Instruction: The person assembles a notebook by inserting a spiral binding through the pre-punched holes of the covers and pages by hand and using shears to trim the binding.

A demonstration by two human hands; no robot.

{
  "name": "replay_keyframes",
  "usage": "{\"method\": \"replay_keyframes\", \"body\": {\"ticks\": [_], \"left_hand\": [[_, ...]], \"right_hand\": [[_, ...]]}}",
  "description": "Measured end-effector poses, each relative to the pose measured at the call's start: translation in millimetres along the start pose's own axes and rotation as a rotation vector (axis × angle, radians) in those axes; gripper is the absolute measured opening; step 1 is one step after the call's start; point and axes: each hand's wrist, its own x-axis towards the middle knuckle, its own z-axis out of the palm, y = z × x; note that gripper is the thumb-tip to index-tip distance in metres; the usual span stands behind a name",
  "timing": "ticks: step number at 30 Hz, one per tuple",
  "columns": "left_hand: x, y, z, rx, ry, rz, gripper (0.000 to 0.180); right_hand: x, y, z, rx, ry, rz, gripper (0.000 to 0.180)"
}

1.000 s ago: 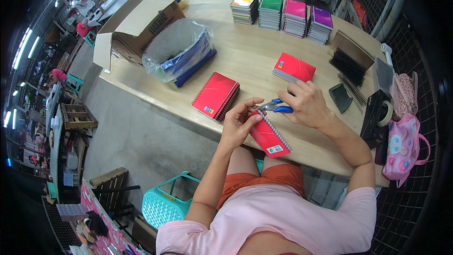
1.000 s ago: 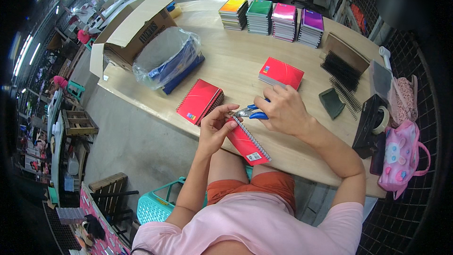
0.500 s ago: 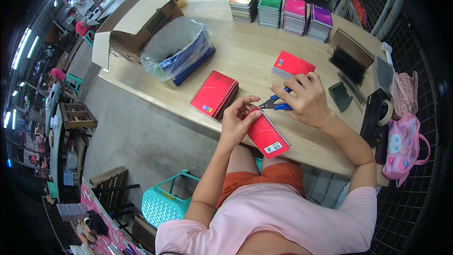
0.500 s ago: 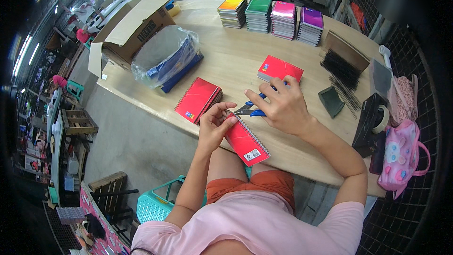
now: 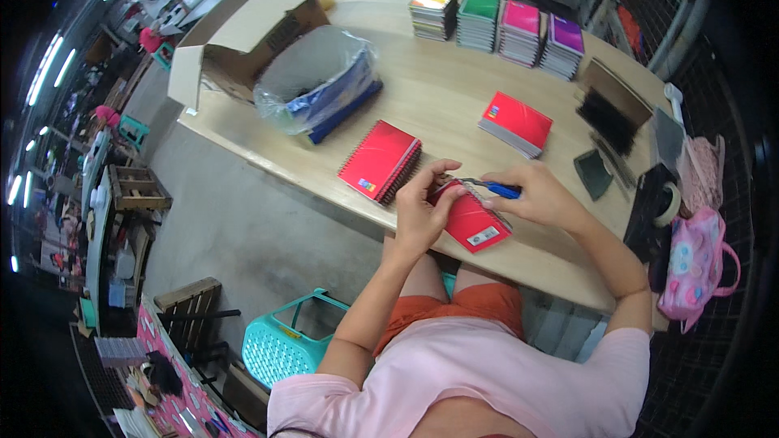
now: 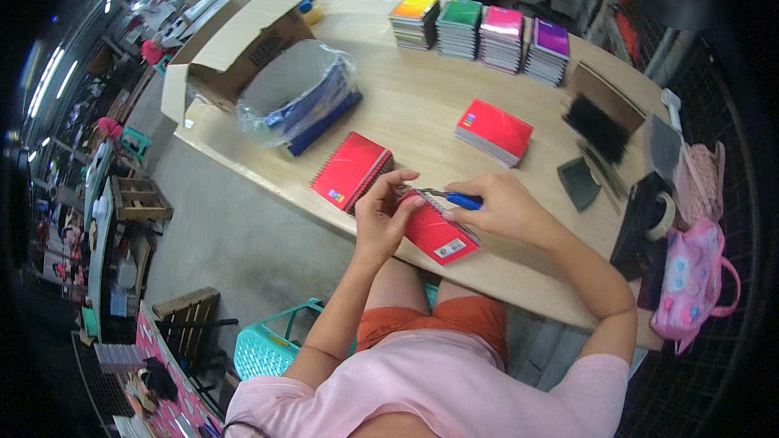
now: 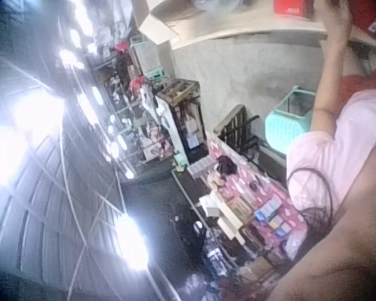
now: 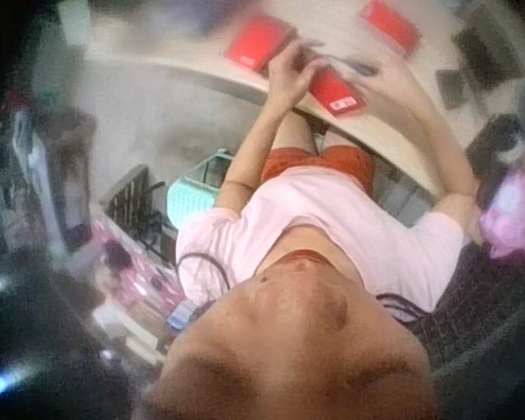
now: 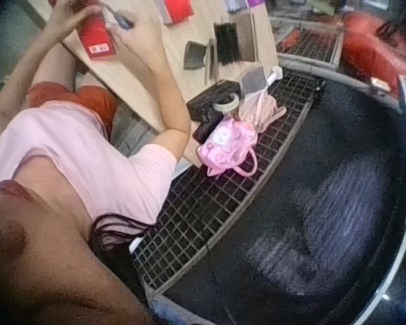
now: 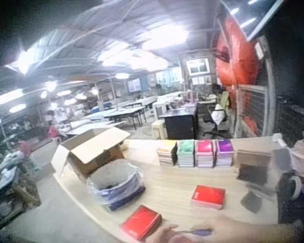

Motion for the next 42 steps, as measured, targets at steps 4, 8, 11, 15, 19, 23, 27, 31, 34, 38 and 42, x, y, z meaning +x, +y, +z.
{"method": "replay_keyframes", "body": {"ticks": [4, 8, 11, 15, 19, 23, 27, 31, 34, 38, 42], "left_hand": [[50.3, 31.5, -34.9, 0.199, 0.198, 0.140, 0.029], [158.5, 59.3, -115.6, 0.335, 0.518, 0.238, 0.027], [231.9, 20.2, -214.6, 0.322, 0.704, 0.155, 0.031], [240.7, -6.5, -263.0, 0.588, 0.714, 0.023, 0.029], [203.2, 6.7, -182.9, 0.286, 0.455, 0.192, 0.022], [111.1, 15.9, -118.4, 0.639, 0.495, 0.658, 0.020], [56.9, -20.9, -104.5, 0.789, 0.316, 0.898, 0.031], [13.9, -44.4, -107.7, 0.861, 0.093, 0.890, 0.032], [-9.2, -44.7, -104.6, 0.865, 0.044, 0.738, 0.031], [-14.3, -43.0, -107.0, 0.852, 0.071, 0.650, 0.032], [-13.1, -47.1, -111.8, 0.855, 0.102, 0.657, 0.033]], "right_hand": [[-12.1, -23.6, -34.2, 0.005, 0.313, 0.167, 0.050], [-38.8, 14.8, -39.0, -0.002, 0.481, 0.133, 0.048], [-45.2, 34.4, -16.9, -0.064, 0.374, 0.215, 0.050], [-57.2, 47.8, 12.5, -0.178, 0.257, 0.351, 0.052], [-85.3, 73.9, 24.6, -0.374, 0.297, 0.396, 0.053], [-82.8, 83.2, 36.4, -0.394, 0.346, 0.360, 0.055], [-79.4, 82.6, 40.2, -0.392, 0.386, 0.313, 0.054], [-80.8, 86.3, 42.1, -0.415, 0.388, 0.330, 0.053], [-80.7, 86.9, 44.3, -0.417, 0.422, 0.299, 0.053], [-81.3, 88.4, 44.8, -0.377, 0.427, 0.326, 0.053], [-81.6, 85.1, 45.5, -0.402, 0.441, 0.313, 0.053]]}}
